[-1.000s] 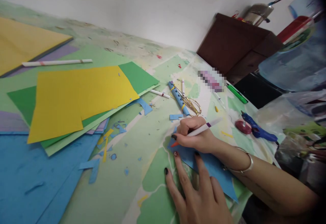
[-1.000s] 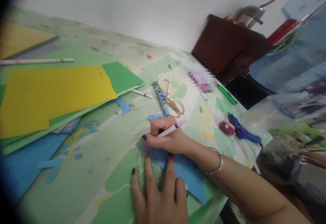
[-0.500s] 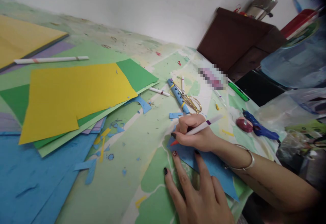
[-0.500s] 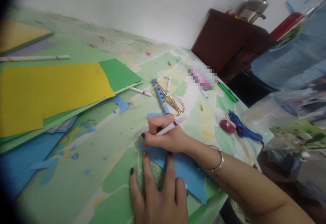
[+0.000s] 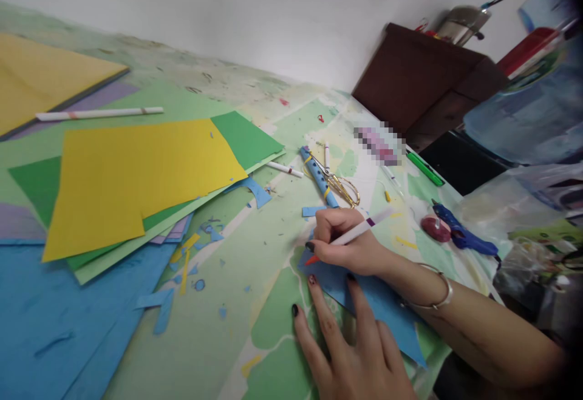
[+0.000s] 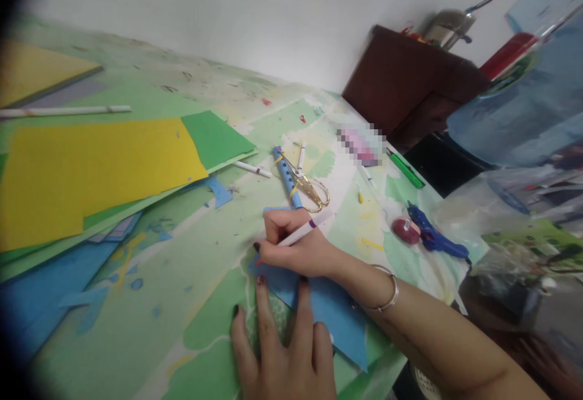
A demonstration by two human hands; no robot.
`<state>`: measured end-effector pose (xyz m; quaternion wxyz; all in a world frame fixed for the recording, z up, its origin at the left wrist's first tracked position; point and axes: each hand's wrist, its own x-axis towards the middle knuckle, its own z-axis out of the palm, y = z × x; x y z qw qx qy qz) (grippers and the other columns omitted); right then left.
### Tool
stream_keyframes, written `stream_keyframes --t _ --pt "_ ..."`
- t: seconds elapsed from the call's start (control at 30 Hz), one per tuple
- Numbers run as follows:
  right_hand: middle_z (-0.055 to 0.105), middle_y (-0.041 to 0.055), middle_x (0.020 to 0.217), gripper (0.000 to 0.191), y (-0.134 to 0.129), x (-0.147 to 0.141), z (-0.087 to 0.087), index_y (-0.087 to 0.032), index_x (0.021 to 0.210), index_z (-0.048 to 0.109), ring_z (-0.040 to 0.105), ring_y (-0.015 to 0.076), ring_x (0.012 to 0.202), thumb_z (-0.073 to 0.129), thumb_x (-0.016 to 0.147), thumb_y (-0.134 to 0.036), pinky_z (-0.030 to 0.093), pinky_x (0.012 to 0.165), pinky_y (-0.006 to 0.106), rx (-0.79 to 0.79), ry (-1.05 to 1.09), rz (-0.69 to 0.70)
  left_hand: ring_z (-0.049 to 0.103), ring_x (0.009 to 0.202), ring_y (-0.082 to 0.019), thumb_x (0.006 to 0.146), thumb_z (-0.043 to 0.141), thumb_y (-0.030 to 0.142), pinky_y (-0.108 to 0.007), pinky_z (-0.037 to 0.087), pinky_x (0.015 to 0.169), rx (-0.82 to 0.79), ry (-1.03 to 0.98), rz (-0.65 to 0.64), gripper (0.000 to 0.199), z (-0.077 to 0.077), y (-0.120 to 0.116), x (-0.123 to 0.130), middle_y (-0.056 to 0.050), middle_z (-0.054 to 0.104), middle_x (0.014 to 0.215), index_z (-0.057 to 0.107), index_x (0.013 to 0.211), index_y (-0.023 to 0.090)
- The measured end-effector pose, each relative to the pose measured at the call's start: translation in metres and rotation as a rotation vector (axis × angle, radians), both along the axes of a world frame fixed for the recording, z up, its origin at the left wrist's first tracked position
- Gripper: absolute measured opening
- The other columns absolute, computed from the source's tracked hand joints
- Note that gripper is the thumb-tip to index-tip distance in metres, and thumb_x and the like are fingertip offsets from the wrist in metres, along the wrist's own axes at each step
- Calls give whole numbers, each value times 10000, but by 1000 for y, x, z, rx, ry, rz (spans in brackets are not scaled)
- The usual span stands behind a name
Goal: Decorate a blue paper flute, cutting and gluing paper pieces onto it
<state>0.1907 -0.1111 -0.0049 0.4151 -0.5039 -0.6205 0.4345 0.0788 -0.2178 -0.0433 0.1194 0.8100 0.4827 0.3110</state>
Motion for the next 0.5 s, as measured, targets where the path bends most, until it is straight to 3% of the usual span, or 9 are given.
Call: stream_keyframes --t 0.13,0.3,0.5 --pt "343 -80 504 320 0 0 -1 -189 566 352 293 50 443 622 737 -178 234 411 197 -2 0 -12 423 1225 -417 769 623 295 -666 308 966 42 -9 13 131 -1 2 1 -58 604 1187 677 875 240" --pt "338 -83 503 351 -1 0 -1 -189 562 333 292 48 447 647 717 -166 237 411 194 -2 -10 -14 416 1224 -440 757 629 253 -674 279 982 41 16 -48 51 8 5 -2 -35 603 1198 664 740 221" --pt "305 -80 504 366 2 -1 2 -187 538 319 276 47 454 630 732 -180 226 404 187 54 -94 -58 408 1232 -442 762 617 226 -673 269 990 25 36 -68 58 14 6 -5 -32 594 1215 650 716 212"
